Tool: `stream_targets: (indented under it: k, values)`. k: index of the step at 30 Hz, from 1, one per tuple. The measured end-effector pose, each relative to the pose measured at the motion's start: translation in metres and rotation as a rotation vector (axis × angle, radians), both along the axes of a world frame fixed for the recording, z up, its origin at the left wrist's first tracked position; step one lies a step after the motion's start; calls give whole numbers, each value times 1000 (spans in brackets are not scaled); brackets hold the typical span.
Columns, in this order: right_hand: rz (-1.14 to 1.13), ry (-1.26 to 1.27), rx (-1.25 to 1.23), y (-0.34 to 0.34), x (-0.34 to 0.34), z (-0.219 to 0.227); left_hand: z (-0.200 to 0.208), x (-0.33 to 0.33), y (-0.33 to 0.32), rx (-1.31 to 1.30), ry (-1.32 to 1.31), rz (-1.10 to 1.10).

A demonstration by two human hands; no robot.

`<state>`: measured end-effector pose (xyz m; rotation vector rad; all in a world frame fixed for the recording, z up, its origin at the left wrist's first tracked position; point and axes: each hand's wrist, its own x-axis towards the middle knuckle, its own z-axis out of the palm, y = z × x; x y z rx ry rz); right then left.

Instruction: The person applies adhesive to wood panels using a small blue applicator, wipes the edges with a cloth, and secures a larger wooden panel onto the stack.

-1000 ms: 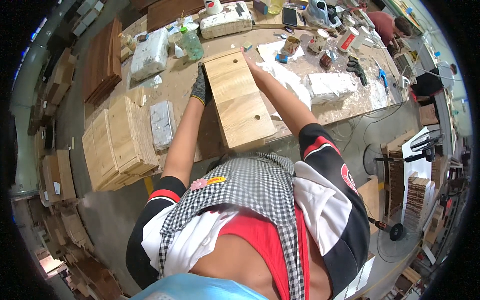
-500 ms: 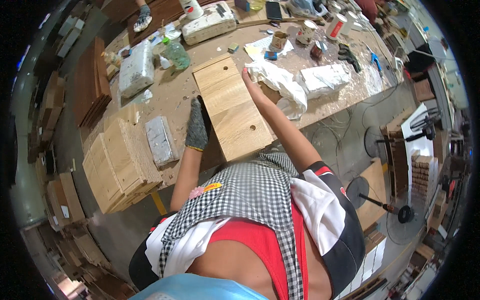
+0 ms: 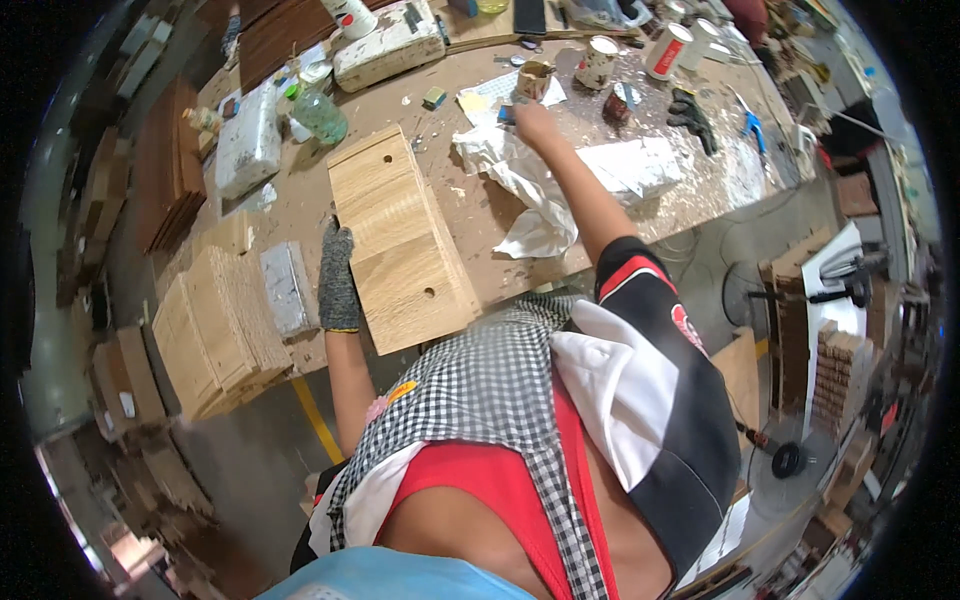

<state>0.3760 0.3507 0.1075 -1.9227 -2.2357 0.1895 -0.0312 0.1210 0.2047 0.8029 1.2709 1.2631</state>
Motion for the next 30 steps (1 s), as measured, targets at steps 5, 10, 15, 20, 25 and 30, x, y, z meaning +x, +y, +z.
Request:
stream_targets:
  k: [5,10,15,20,25,30]
  values:
    - [245,-79,-96,62,58,-7,87,78,-3,-141,1046,88]
    - [227,-39,-93,82,77,19,114,161,-5,-62,1539,-29]
    - [328,839,-262,81,46,98,106,199,21,-114,1551,-91]
    - [460,993,-249,51,-25,158,96,185,56,-83,1491,-65]
    - [571,865,-75,35,-61,159,101,179,53,-45,1474,-50]
    - [580,690,64,45,-71,156,94,173,51,133,1503,19]
